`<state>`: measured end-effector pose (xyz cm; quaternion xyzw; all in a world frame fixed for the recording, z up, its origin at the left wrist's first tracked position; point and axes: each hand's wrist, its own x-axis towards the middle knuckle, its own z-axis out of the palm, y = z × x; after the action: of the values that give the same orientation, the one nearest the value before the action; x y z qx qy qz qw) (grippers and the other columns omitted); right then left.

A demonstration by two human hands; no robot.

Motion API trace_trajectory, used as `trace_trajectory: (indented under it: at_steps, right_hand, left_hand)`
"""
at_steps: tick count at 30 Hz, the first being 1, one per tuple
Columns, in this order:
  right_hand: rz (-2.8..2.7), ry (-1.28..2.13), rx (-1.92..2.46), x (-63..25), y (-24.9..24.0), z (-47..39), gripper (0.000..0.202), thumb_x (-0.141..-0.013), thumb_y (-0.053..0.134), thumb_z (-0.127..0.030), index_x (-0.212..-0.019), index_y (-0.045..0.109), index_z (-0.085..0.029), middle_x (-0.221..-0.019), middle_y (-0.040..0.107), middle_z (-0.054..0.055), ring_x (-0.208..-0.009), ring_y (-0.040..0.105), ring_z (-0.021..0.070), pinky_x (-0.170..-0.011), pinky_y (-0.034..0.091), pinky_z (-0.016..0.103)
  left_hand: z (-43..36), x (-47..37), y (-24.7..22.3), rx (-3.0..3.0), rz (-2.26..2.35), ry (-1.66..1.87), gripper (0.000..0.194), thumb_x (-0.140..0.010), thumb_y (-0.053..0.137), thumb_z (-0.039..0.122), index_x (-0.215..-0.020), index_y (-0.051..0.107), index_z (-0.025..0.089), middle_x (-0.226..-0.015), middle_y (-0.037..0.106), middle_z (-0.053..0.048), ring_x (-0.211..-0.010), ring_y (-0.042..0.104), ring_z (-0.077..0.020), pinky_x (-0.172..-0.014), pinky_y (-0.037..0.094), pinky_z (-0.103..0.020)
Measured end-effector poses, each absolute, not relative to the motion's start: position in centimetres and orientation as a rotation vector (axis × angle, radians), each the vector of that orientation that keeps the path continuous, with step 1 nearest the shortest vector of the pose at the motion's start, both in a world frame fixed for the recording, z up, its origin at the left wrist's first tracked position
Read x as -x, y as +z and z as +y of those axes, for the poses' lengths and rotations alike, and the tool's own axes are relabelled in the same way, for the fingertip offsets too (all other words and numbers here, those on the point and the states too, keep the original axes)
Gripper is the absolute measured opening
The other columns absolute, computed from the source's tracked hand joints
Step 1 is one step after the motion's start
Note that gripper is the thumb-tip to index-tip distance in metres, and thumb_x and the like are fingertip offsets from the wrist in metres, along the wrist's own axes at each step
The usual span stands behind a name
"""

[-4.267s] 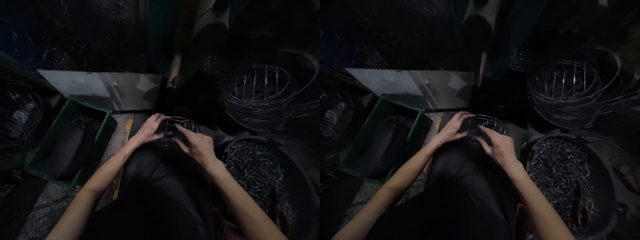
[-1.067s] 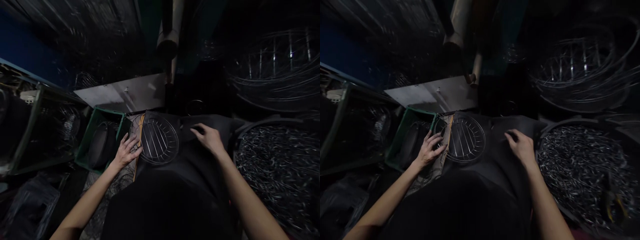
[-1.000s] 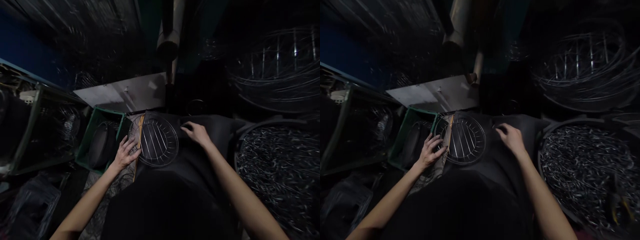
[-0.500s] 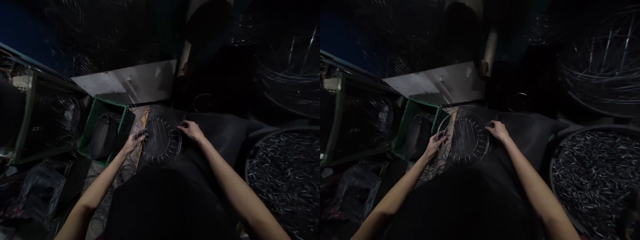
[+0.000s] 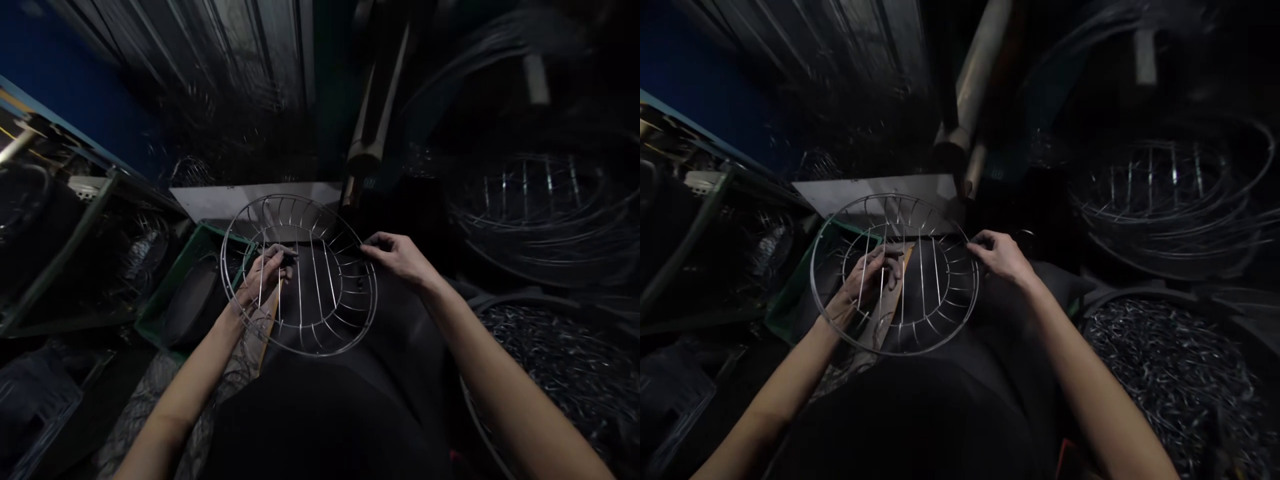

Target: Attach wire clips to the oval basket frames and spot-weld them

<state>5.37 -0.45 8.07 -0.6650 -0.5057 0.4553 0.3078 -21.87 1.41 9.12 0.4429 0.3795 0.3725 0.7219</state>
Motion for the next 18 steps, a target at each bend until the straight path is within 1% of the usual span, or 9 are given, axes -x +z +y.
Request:
trace_trajectory:
  at_steps: [3, 7, 11, 13, 15, 18]
  right_hand:
    - [-1.323, 1.216, 1.71, -6.2, 8.6, 0.0, 0.031, -0.069, 0.064, -0.046, -0.079, 0.064, -0.016, -0.069, 0.064, 0.003, -0.061, 0.057, 0.0133, -0.053, 0.044, 0.024]
    - [-1.287, 1.253, 1.709, -7.1, 9.1, 0.5, 0.03, -0.066, 0.068, -0.045, -0.076, 0.064, -0.017, -0.064, 0.062, 0.001, -0.054, 0.053, 0.0109, -0.047, 0.041, 0.022]
    - [-1.205, 1.388, 1.668, -7.3, 9.4, 1.0, 0.03, -0.063, 0.07, -0.043, -0.074, 0.062, -0.016, -0.062, 0.06, 0.0, -0.051, 0.051, 0.0091, -0.046, 0.039, 0.021]
    - [-1.173, 1.451, 1.655, -7.2, 9.4, 1.1, 0.031, -0.062, 0.071, -0.043, -0.073, 0.062, -0.016, -0.058, 0.059, -0.001, -0.049, 0.05, 0.0085, -0.044, 0.038, 0.02]
    - [-1.121, 1.51, 1.638, -7.0, 9.6, 1.1, 0.031, -0.061, 0.072, -0.043, -0.072, 0.061, -0.015, -0.056, 0.057, -0.002, -0.048, 0.049, 0.0078, -0.043, 0.036, 0.02]
    - [-1.037, 1.57, 1.584, -6.8, 9.8, 1.2, 0.031, -0.058, 0.073, -0.041, -0.067, 0.059, -0.015, -0.053, 0.054, -0.003, -0.045, 0.047, 0.0061, -0.041, 0.034, 0.018]
  left_hand:
    - [1.6, 20.4, 9.5, -0.887, 0.829, 0.947, 0.027, -0.075, 0.068, 0.038, -0.085, 0.061, 0.014, -0.083, 0.065, -0.003, -0.063, 0.059, -0.0078, -0.054, 0.046, -0.016]
    - [1.7, 19.5, 9.1, -0.723, 0.738, 0.923, 0.026, -0.076, 0.066, 0.039, -0.086, 0.058, 0.017, -0.092, 0.066, -0.005, -0.069, 0.061, -0.0102, -0.057, 0.048, -0.018]
    - [1.9, 19.2, 9.5, -0.613, 0.676, 0.842, 0.025, -0.079, 0.064, 0.039, -0.091, 0.055, 0.019, -0.092, 0.067, -0.006, -0.068, 0.063, -0.0127, -0.054, 0.048, -0.02]
    - [2.0, 19.2, 9.9, -0.56, 0.663, 0.831, 0.023, -0.08, 0.062, 0.038, -0.091, 0.054, 0.02, -0.093, 0.067, -0.007, -0.066, 0.063, -0.0124, -0.052, 0.048, -0.019]
    - [2.1, 19.1, 10.5, -0.52, 0.666, 0.838, 0.021, -0.081, 0.061, 0.037, -0.089, 0.055, 0.019, -0.092, 0.067, -0.007, -0.065, 0.062, -0.0116, -0.05, 0.047, -0.018]
    - [2.5, 18.6, 11.6, -0.488, 0.683, 0.855, 0.017, -0.082, 0.061, 0.033, -0.083, 0.057, 0.016, -0.085, 0.067, -0.006, -0.06, 0.061, -0.0102, -0.046, 0.045, -0.016]
